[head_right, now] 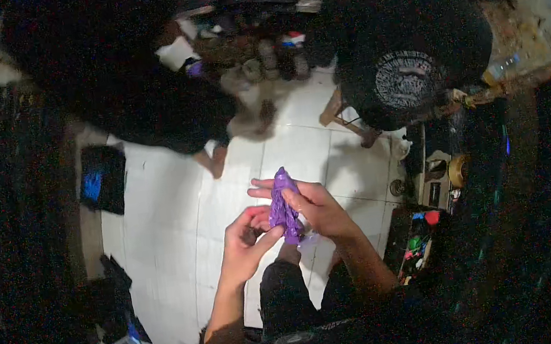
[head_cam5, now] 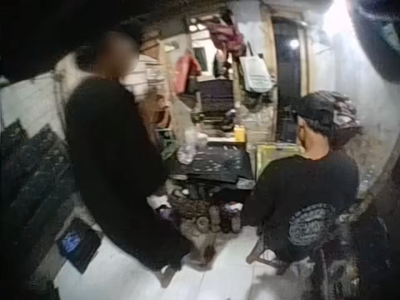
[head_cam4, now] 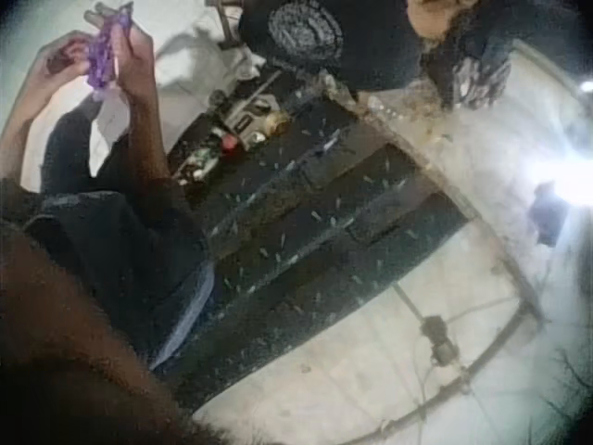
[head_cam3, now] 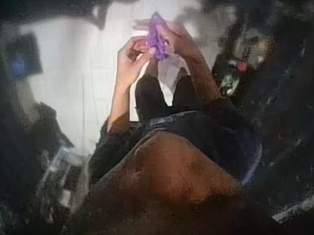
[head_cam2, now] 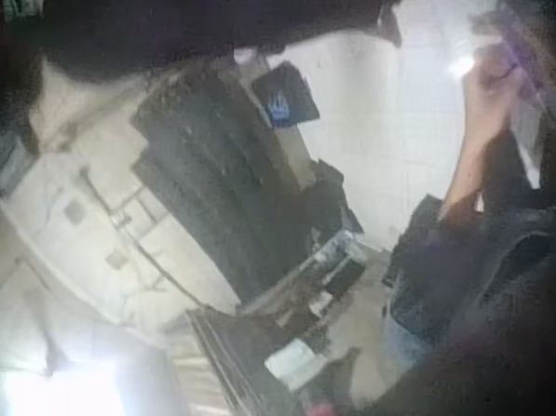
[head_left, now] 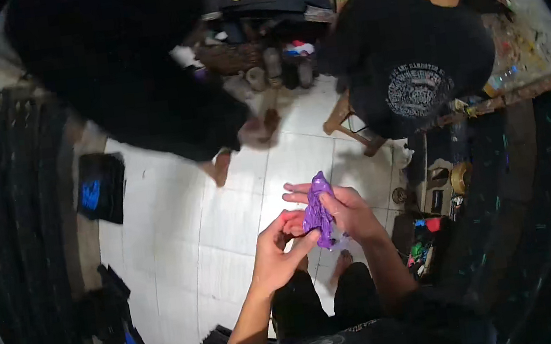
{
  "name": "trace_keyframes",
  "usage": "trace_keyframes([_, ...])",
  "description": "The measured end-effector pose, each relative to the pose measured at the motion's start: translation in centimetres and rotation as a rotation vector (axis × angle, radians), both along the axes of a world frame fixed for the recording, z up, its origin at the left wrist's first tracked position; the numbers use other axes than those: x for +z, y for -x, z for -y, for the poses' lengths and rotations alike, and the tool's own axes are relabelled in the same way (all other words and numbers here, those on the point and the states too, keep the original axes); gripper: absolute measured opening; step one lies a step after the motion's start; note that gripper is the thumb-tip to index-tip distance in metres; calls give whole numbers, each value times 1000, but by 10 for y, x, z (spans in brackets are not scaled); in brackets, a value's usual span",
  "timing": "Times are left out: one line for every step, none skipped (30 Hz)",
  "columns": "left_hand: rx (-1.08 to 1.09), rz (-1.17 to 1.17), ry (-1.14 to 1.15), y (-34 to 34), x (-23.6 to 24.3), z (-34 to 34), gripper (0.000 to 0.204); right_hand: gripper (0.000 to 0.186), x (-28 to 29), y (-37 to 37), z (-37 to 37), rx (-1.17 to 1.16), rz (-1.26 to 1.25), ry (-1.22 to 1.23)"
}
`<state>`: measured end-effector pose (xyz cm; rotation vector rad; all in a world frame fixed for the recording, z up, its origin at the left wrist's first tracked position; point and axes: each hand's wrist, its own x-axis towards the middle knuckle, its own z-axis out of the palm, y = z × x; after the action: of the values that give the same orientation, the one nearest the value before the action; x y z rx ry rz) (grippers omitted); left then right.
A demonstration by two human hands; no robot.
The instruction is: The person mixes two colors of ink in a small bowl, pouring red ink into a bowl already containing purple ink and then stirring them together by hand.
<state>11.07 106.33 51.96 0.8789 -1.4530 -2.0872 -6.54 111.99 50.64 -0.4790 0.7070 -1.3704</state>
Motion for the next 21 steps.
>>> trace_keyframes([92,-1,21,-7,17,-18,33,51,12,-9,-11,26,-83,51])
trace_keyframes([122,4,13,-22,30,-36,31,51,24,-20,-23,70,-88,93])
trace_keyframes([146,-9,-7,-37,41,-50,28,51,38,-29,-34,110,-109,123])
trace_keyframes([167,-22,-27,-50,51,-65,26,51,51,-39,-43,147,-128,153])
trace_keyframes([227,-90,-48,-60,58,-82,27,51,64,-49,-52,163,-107,220])
trace_keyframes([254,-109,-45,-70,67,-97,26,51,78,-58,-62,192,-129,230])
trace_keyframes([286,-117,-39,-82,77,-110,26,51,92,-67,-70,225,-139,243])
trace_keyframes([315,-126,-34,-93,86,-122,25,51,105,-76,-77,254,-150,255])
trace_keyframes([335,-120,-3,-103,92,-132,21,52,118,-85,-82,286,-105,213])
trace_keyframes([362,-155,-10,-111,98,-141,21,52,126,-93,-87,289,-91,222])
trace_keyframes([386,-190,-17,-118,104,-149,20,51,132,-101,-90,288,-77,231])
trace_keyframes([406,-226,-24,-124,110,-154,20,51,139,-109,-93,285,-65,238])
trace_keyframes([430,-246,-33,-133,114,-159,17,52,148,-120,-94,289,-87,245])
trace_keyframes([429,-272,-38,-143,119,-163,16,52,152,-130,-95,306,-76,255])
trace_keyframes([424,-298,-44,-152,122,-165,15,53,153,-140,-94,320,-66,264])
trace_keyframes([418,-327,-57,-161,124,-165,14,53,153,-148,-91,332,-58,265])
trace_keyframes([430,-338,-62,-168,124,-162,13,53,153,-156,-87,341,-66,268])
trace_keyframes([440,-348,-67,-175,124,-157,13,54,154,-162,-81,348,-73,272])
trace_keyframes([446,-349,-76,-185,126,-153,13,54,156,-172,-76,350,-71,271])
trace_keyframes([458,-346,-71,-195,128,-147,13,54,161,-183,-71,346,-109,246])
trace_keyframes([469,-344,-65,-204,131,-140,14,54,168,-193,-66,341,-148,220])
